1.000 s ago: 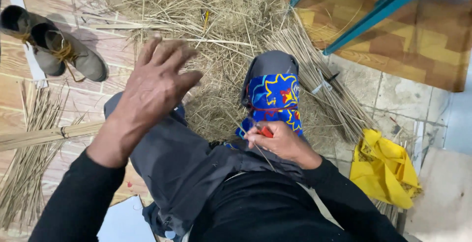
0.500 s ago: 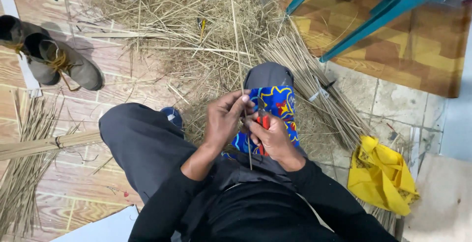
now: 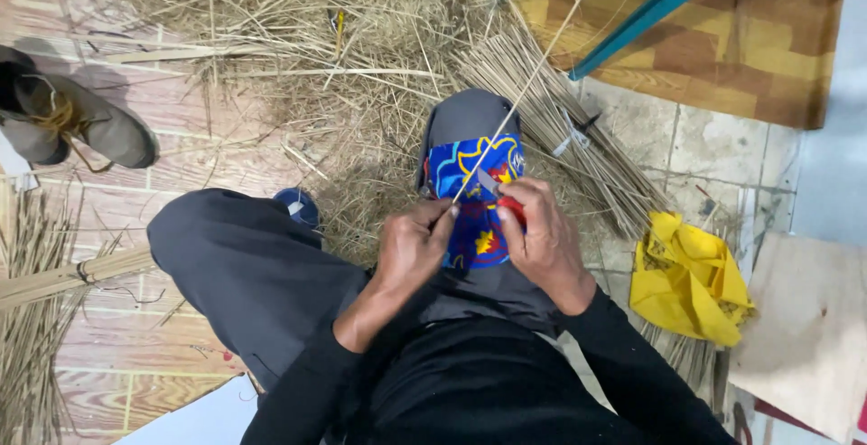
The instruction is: The person sits on the floor and uses a red utility knife to shave and sharpen thin wooden sticks. They repeatedly hold a stick against their knee and scrape it with the blade, then pick up another stick from a nearby pile and continue the same process.
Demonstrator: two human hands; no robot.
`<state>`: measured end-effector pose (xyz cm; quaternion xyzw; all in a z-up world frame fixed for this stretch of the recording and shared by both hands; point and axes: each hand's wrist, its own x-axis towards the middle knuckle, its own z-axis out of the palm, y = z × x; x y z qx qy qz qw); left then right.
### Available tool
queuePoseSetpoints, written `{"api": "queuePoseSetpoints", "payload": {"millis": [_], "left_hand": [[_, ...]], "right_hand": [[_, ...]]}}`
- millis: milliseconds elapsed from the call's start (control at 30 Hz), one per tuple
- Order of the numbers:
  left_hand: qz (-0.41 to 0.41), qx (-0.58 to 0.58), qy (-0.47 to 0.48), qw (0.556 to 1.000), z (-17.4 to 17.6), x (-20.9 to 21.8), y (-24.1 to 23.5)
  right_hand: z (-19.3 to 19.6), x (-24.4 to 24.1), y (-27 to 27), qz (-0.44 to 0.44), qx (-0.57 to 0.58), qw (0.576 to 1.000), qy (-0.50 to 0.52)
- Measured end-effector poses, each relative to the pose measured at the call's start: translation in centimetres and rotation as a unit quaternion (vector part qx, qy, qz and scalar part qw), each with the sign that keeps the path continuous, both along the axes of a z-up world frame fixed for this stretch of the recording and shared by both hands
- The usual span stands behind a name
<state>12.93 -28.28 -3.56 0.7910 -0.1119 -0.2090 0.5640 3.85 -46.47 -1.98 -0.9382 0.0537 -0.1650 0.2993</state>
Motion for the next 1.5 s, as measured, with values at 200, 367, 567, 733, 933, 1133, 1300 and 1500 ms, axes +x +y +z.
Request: {"api": "queuePoseSetpoints", "payload": {"millis": [200,367,567,733,933,1133,1300,1500], "left_hand": [[-0.032,0.033,-0.049,0.998,-3.6,-1.4,-0.8],[-0.013,-0.005,-0.056,0.998,-3.1,-1.6,-0.5],[-0.011,0.01,-0.144,0.989,-3.2,-2.1,-0.2],[-0.01,0.008,-0.154,0.988,-3.6,-3.2,1.1],[-0.021,0.043,-0.151,0.987,-3.5,-4.4,3.8],[-0.016,0.072,-0.131,0.989,-2.6,-6.7,8.3],[-0.041,0.113,-0.157,0.98,0.7,-7.8,11.8],[-0.045,0.182,-0.177,0.966,2.0,-9.7,16.7]], "right_hand": [[-1.6,0.0,-0.5,0.041,-0.092,0.994,-0.049],[-1.8,0.2,-0.7,0.035,-0.081,0.996,0.003],[-2.1,0.0,-0.5,0.02,-0.093,0.995,0.016],[-1.8,0.2,-0.3,0.009,-0.075,0.997,0.017],[-2.0,0.1,-0.3,-0.001,-0.084,0.996,0.027],[-2.0,0.2,-0.4,-0.003,-0.067,0.998,0.014],[1.0,0.6,0.8,-0.009,-0.074,0.997,0.036],[0.9,0.5,0.8,-0.008,-0.066,0.997,0.027]]}}
